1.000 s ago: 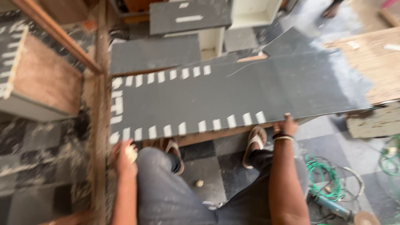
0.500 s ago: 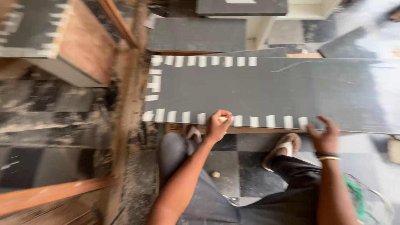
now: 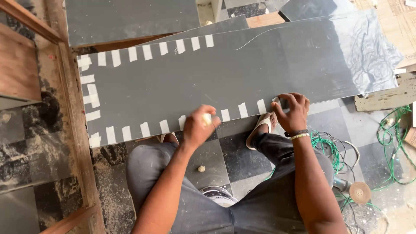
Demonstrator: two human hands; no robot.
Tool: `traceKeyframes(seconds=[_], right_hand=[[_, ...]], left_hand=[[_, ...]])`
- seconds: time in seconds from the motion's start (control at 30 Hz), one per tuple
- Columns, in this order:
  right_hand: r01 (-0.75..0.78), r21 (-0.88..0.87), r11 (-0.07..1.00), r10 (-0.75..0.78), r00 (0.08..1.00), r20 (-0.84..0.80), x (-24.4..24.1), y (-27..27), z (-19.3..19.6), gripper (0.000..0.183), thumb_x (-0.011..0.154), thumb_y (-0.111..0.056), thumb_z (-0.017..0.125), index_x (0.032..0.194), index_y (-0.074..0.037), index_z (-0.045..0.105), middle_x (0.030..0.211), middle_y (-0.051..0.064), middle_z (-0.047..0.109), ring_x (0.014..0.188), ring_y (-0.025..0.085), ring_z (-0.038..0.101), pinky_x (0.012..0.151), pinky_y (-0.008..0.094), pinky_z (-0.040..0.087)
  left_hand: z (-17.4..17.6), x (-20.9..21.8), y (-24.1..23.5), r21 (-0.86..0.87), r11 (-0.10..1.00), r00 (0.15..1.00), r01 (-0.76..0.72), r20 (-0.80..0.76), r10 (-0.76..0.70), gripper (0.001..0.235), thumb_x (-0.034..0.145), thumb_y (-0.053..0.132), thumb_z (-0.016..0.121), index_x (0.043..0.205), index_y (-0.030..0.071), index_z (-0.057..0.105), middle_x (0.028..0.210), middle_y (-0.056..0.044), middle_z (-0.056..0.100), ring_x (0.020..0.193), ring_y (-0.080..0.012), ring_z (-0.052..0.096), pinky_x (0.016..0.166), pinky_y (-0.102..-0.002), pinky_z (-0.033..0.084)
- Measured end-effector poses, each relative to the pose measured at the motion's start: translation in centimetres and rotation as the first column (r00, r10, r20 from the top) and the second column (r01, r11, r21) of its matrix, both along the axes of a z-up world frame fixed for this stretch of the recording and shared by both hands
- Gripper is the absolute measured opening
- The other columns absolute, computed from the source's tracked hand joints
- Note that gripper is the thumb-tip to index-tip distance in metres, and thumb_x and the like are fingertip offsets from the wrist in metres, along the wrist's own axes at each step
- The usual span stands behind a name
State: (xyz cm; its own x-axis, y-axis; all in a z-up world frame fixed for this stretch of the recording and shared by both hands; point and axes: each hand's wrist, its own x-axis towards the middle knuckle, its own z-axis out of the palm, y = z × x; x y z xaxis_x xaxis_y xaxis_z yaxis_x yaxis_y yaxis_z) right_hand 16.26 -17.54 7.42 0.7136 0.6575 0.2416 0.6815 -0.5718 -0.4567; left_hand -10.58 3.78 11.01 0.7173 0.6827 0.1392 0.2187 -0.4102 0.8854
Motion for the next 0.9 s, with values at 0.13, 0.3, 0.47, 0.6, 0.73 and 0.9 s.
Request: traceKeyframes(seconds=[0.13, 0.3, 0.47, 0.6, 0.73, 0.9], right_hand=[[0.016, -0.007, 1.0, -0.016, 1.0, 0.016, 0.5, 1.1, -0.2, 0.026, 0.087, -0.031, 0.081, 0.109, -0.017, 0.074, 0.125, 0.015, 0.059, 0.125, 0.037, 0.046, 0.109, 0.049, 0.039], [0.063, -0.036, 0.997, -0.064, 0.998, -0.02, 0.5, 1.8, -0.3, 0.018, 0.087, -0.028, 0.079, 0.1, -0.017, 0.074, 0.122, 0.016, 0.056, 0.123, 0.04, 0.044, 0.108, 0.05, 0.036], [0.089, 0.019, 0.996, -0.089, 0.996, 0.012, 0.0, 1.9, -0.9, 0.02, 0.087, -0.027, 0.078, 0.103, -0.016, 0.073, 0.124, 0.015, 0.056, 0.126, 0.04, 0.043, 0.109, 0.051, 0.035], [0.098, 0.018, 0.995, -0.098, 0.995, 0.013, -0.1, 2.0, -0.8, 0.017, 0.087, -0.028, 0.078, 0.1, -0.018, 0.074, 0.124, 0.015, 0.055, 0.126, 0.04, 0.042, 0.108, 0.052, 0.034], [0.108, 0.039, 0.993, -0.107, 0.994, -0.028, -0.2, 2.0, -0.7, 0.017, 0.087, -0.028, 0.077, 0.1, -0.018, 0.073, 0.125, 0.014, 0.055, 0.127, 0.039, 0.042, 0.109, 0.052, 0.035], [0.12, -0.052, 0.991, -0.118, 0.992, 0.042, -0.1, 2.0, -2.2, 0.009, 0.083, -0.022, 0.075, 0.091, -0.018, 0.073, 0.128, 0.014, 0.053, 0.127, 0.039, 0.041, 0.111, 0.051, 0.033]], left_hand=[[-1.3, 0.7, -1.4, 0.264, 0.941, 0.972, 0.213, -0.152, -0.178, 0.051, 0.066, 0.015, 0.09, 0.111, 0.004, 0.068, 0.11, -0.012, 0.071, 0.102, -0.0298, 0.067, 0.092, -0.041, 0.053], [-4.4, 1.0, -1.5, 0.363, 0.927, 0.994, 0.1, -0.072, -0.079, 0.043, 0.071, 0.012, 0.089, 0.109, 0.008, 0.069, 0.119, -0.007, 0.068, 0.109, -0.0267, 0.065, 0.097, -0.039, 0.054], [-2.0, 2.3, -1.9, 0.316, 0.939, 0.989, 0.135, -0.097, -0.109, 0.048, 0.066, 0.014, 0.091, 0.11, 0.007, 0.071, 0.122, -0.006, 0.066, 0.111, -0.0277, 0.061, 0.098, -0.041, 0.049], [-3.4, 3.3, -3.6, 0.385, 0.919, 0.989, 0.091, -0.142, -0.039, 0.047, 0.068, 0.01, 0.089, 0.111, 0.01, 0.073, 0.128, -0.006, 0.063, 0.116, -0.0278, 0.058, 0.1, -0.042, 0.044], [-3.4, 3.5, -4.6, 0.432, 0.901, 0.992, 0.031, -0.125, 0.026, 0.044, 0.069, 0.008, 0.088, 0.11, 0.009, 0.073, 0.127, -0.007, 0.063, 0.118, -0.0307, 0.056, 0.1, -0.045, 0.044], [-4.7, 3.7, -5.1, 0.376, 0.925, 0.995, -0.059, -0.05, 0.084, 0.038, 0.071, 0.006, 0.086, 0.107, 0.007, 0.073, 0.125, -0.008, 0.064, 0.123, -0.0312, 0.055, 0.104, -0.044, 0.044]])
